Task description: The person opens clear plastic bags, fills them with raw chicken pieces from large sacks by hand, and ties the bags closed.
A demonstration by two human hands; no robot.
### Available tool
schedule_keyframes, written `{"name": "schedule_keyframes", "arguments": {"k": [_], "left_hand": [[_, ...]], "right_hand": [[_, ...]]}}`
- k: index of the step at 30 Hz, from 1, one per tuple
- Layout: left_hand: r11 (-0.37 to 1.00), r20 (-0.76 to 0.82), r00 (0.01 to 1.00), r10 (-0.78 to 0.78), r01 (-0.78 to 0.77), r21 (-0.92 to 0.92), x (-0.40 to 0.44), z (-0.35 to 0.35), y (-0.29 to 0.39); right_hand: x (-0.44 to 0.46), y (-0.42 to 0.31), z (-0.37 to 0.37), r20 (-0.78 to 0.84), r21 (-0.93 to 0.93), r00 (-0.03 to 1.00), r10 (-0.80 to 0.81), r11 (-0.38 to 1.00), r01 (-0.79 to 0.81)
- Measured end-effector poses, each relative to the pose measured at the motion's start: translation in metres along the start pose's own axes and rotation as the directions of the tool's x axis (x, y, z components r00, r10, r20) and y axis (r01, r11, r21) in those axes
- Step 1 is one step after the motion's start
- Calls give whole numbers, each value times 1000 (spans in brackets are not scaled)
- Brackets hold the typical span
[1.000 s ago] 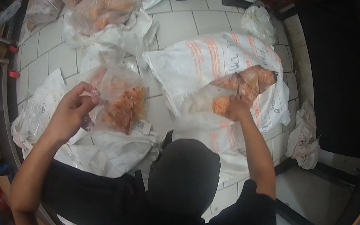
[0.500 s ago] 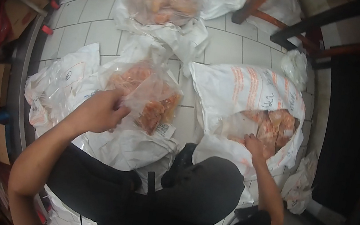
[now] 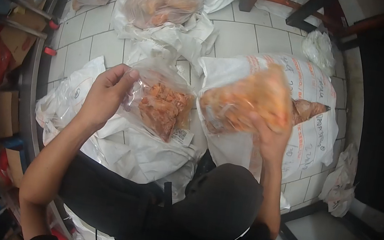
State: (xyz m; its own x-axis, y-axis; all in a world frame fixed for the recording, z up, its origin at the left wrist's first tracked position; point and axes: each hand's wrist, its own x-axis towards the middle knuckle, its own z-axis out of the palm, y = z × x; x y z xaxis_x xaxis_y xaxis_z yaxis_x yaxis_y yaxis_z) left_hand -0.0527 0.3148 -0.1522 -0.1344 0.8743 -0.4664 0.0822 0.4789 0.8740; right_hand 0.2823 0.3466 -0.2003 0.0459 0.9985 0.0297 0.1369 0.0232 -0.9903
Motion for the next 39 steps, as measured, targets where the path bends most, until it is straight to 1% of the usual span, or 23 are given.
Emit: {"name": "schedule_keyframes", "arguments": {"k": [1, 2, 5, 7, 9, 10, 11, 14, 16, 17, 19, 23, 25, 26, 27, 28, 29, 31, 32, 34, 35, 37, 39], "left_hand": [[1000, 11, 1000, 4, -4, 16, -2, 3, 2], [1000, 4, 1000, 8, -8, 30, -1, 5, 4], [999, -14, 1000, 21, -20, 48, 7, 2, 3], [997, 17, 998, 59, -60, 57, 6, 7, 1], [997, 11, 999, 34, -35, 75, 6, 7, -1], [997, 21, 1000, -8, 6, 81, 4, 9, 1], [997, 11, 1000, 5, -5, 79, 2, 10, 4], [995, 27, 999, -20, 17, 102, -3, 5, -2], [994, -4, 999, -31, 32, 102, -5, 4, -5], [995, -26, 1000, -16, 19, 97, -5, 3, -3], [996, -32, 999, -15, 18, 88, -6, 1, -6], [993, -57, 997, -55, 60, 98, -10, -8, -11], [988, -66, 997, -42, 51, 143, -10, -13, -8], [980, -65, 997, -42, 54, 191, -12, -14, -9], [981, -69, 996, -48, 60, 187, -13, -14, -11], [985, -65, 996, -59, 68, 161, -12, -14, -11], [988, -63, 996, -65, 73, 138, -10, -14, -9], [984, -81, 997, -21, 35, 174, -7, -14, -6], [978, -86, 996, 14, 5, 210, -6, -13, -6], [985, -78, 997, 18, -5, 170, -3, -13, -3], [990, -72, 997, 36, -26, 137, -1, -12, 2], [993, -64, 996, 69, -63, 99, -1, -6, 12], [993, -53, 993, 103, -100, 55, -1, 1, 12]], "right_hand": [[2, 0, 3, 64, -143, 997, 51, 989, -41], [8, 7, -6, 51, -131, 998, 41, 991, -34], [24, 22, -31, 40, -539, 999, 33, 842, -6], [56, -7, -18, -52, -28, 982, 181, 983, -183], [63, 20, 10, 229, -524, 970, 81, 850, 52], [60, 46, 18, 275, -575, 919, 282, 814, -78], [58, 86, 26, 308, -552, 880, 361, 822, -144], [43, 164, 73, 422, -415, 868, 263, 907, -73], [21, 172, 111, 468, -827, 828, 307, 483, 288], [17, 173, 117, 467, -824, 830, 305, 491, 282], [17, 169, 126, 396, -900, 858, 326, 325, 291], [29, 150, 123, 369, -898, 848, 380, 383, 219], [48, 148, 113, 405, -774, 750, 523, 633, -24], [48, 158, 102, 410, -774, 744, 528, 633, -22], [49, 172, 88, 548, -438, 628, 552, 829, -347], [53, 174, 77, 686, -30, 545, 482, 767, -641], [50, 176, 65, 687, -29, 547, 478, 771, -637], [24, 153, 50, 664, 126, 678, 314, 848, -515], [13, 137, 45, 670, 121, 671, 318, 845, -521], [-9, 99, 27, 687, -18, 695, 212, 961, -275], [-16, 83, 22, 678, -20, 701, 221, 959, -283], [-25, 57, 25, 750, -311, 652, 110, 929, 201], [-29, 50, 38, 758, -364, 630, 168, 910, 196]]}}
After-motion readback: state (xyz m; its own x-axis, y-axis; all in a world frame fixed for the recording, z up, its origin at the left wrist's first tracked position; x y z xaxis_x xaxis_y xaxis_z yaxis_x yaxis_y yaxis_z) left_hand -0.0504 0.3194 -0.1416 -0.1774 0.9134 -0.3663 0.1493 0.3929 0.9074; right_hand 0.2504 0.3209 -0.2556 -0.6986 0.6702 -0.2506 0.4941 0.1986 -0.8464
